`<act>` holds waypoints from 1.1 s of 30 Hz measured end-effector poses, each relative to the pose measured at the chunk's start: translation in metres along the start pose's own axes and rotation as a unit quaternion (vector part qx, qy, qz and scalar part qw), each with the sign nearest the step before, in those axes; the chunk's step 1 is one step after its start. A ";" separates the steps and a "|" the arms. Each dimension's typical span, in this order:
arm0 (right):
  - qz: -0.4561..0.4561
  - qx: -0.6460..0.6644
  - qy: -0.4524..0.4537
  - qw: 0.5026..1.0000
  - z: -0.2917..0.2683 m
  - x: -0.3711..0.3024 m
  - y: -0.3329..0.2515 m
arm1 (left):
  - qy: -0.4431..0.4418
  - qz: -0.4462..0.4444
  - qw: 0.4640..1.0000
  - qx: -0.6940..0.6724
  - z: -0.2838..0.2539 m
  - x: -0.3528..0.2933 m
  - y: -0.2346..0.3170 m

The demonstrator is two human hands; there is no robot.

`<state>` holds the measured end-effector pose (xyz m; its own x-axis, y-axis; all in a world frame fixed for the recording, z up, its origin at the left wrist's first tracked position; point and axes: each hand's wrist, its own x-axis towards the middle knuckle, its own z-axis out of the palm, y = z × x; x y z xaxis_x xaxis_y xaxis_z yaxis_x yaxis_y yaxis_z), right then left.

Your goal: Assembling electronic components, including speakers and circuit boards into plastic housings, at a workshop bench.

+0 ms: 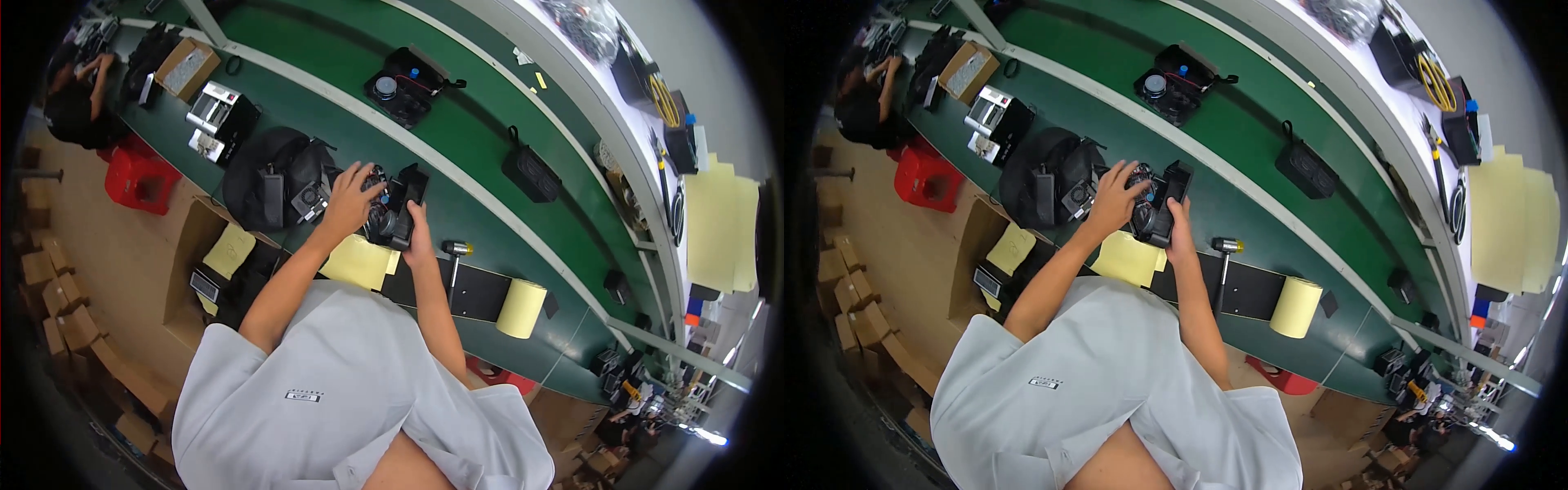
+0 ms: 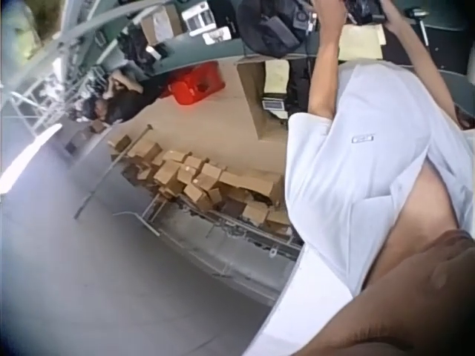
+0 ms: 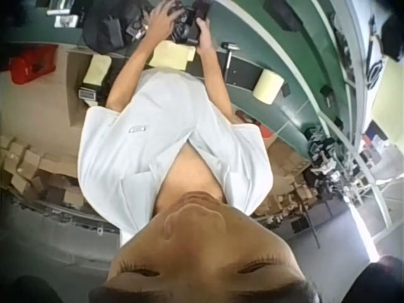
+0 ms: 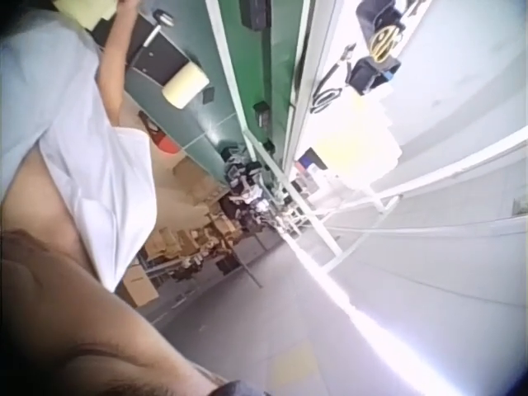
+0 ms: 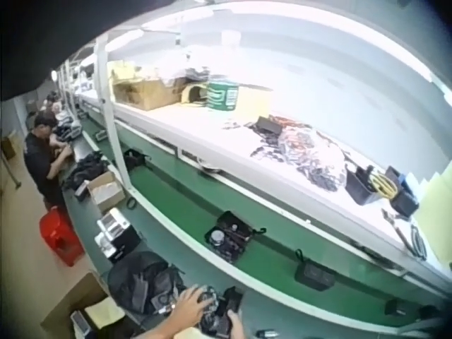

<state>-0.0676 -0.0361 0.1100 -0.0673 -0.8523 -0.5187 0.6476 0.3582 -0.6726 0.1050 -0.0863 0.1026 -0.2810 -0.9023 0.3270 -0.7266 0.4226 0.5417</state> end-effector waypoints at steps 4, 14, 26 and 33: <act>-0.007 -0.079 0.016 0.997 0.001 -0.005 0.002 | -0.087 0.090 0.991 0.054 0.031 -0.005 -0.021; -0.161 -0.525 0.067 0.833 0.018 0.020 -0.004 | -0.161 0.032 0.986 0.031 0.010 -0.002 -0.021; -0.197 -0.651 0.089 0.728 0.040 0.011 0.011 | 0.078 -0.181 0.971 -0.136 0.008 -0.028 -0.042; -0.232 -0.706 0.084 0.664 0.050 0.011 0.029 | 0.057 -0.155 0.968 -0.187 0.015 -0.038 -0.051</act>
<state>-0.0121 -0.0541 0.1112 -0.1720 -0.9836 -0.0542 -0.8219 0.1736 -0.5426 0.1429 -0.0748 0.0508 0.0009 -0.9845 0.1751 -0.4816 0.1531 0.8629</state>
